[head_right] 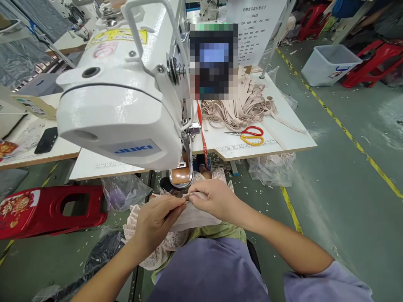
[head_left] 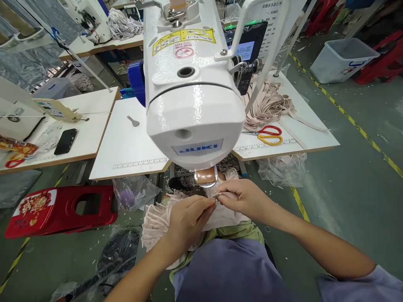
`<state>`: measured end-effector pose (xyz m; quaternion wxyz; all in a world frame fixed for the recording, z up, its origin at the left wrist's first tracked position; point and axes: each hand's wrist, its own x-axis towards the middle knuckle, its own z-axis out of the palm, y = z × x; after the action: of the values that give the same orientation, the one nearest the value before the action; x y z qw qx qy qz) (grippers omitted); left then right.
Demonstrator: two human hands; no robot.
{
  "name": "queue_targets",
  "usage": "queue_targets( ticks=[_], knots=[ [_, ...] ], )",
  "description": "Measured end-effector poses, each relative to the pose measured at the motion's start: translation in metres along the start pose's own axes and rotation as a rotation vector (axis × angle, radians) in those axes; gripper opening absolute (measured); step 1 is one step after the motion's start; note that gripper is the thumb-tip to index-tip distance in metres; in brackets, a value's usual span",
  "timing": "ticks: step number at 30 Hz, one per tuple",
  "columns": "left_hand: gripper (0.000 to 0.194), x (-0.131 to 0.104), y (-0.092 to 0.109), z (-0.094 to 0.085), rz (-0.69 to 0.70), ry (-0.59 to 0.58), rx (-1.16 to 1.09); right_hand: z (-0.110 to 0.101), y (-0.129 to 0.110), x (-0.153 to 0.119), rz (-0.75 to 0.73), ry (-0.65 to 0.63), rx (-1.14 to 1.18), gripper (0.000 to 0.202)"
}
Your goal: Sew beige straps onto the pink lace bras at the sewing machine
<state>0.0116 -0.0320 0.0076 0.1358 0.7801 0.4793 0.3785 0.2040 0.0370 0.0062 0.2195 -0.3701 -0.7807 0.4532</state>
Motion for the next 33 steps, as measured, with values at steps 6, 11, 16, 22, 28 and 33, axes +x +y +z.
queue_targets(
  ticks=[6,11,16,22,28,33],
  knots=[
    [0.014,0.001,-0.003,-0.002,-0.036,-0.035,-0.024,-0.007,-0.011,0.004,0.109,-0.166,0.085,0.015],
    [0.018,0.002,-0.006,-0.003,-0.089,-0.086,-0.047,-0.009,-0.012,0.006,0.094,-0.221,0.099,0.015],
    [0.022,0.01,-0.007,-0.007,-0.242,-0.273,-0.096,-0.011,-0.012,0.004,0.032,-0.23,0.006,0.016],
    [0.037,0.011,-0.012,-0.004,-0.146,-0.405,0.065,-0.007,-0.007,-0.003,0.029,-0.183,-0.023,0.012],
    [0.039,0.013,-0.009,0.002,-0.187,-0.264,0.098,-0.005,-0.004,0.008,-0.173,0.052,-0.175,0.013],
    [0.031,0.01,-0.027,0.001,-0.222,-0.076,0.326,-0.019,-0.017,0.045,-0.034,-0.085,-0.228,0.017]
  ],
)
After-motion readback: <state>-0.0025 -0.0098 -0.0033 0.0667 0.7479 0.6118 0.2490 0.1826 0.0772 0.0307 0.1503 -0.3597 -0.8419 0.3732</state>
